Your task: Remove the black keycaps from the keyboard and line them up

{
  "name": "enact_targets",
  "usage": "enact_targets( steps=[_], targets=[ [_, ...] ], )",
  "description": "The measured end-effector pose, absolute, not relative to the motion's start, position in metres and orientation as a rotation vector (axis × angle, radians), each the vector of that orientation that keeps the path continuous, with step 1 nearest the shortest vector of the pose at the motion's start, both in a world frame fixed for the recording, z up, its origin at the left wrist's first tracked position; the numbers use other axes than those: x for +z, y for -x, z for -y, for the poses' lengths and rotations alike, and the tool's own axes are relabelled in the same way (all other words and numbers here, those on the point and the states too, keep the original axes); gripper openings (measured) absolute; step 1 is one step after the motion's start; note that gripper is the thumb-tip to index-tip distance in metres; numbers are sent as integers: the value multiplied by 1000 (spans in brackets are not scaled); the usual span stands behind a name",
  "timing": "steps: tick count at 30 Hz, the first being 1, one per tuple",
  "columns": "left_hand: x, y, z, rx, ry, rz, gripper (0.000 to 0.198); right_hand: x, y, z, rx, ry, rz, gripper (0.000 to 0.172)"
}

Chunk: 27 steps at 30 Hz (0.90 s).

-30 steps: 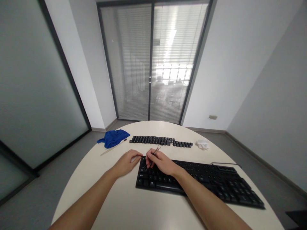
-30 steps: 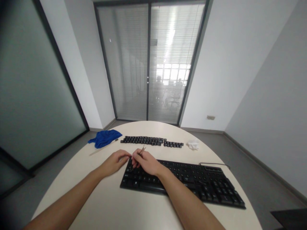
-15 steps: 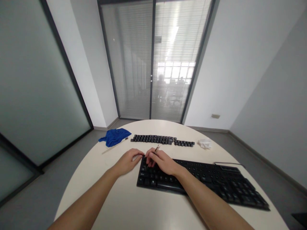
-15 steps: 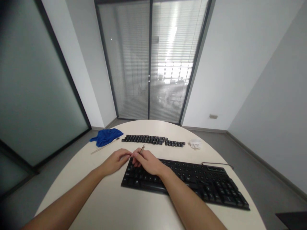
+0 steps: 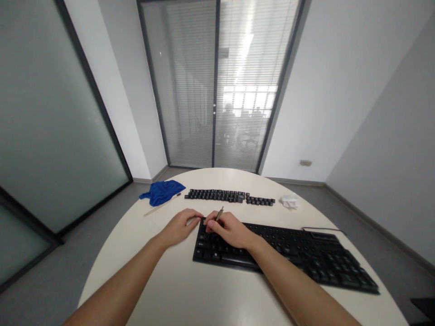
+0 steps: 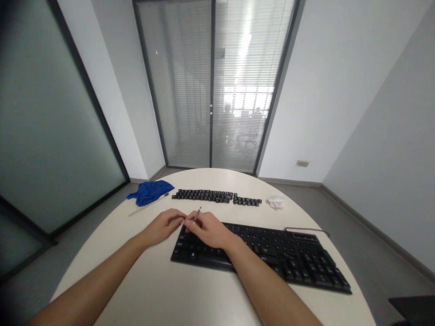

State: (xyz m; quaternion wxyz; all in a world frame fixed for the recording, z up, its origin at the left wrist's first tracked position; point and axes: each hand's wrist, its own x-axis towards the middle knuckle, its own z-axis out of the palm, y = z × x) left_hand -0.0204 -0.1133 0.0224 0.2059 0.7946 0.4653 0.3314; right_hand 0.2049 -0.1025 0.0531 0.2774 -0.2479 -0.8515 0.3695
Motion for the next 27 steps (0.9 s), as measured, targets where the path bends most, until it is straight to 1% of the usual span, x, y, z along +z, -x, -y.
enact_targets(
  steps=[6,13,16,23,27],
  targets=[
    [23,21,115,967,-2180,-1237,26,55,-205,106,879,671,2337,31],
    [25,20,116,963,-2162,-1211,27,52,-205,102,998,637,2140,38],
    [27,20,117,969,-2159,-1215,27,51,-205,101,1053,624,2121,37],
    [39,22,124,961,-2253,-1190,22,48,-204,102,972,643,2206,36],
    [42,19,129,926,-2285,-1162,20,48,-203,102,995,659,2203,36]
  ],
)
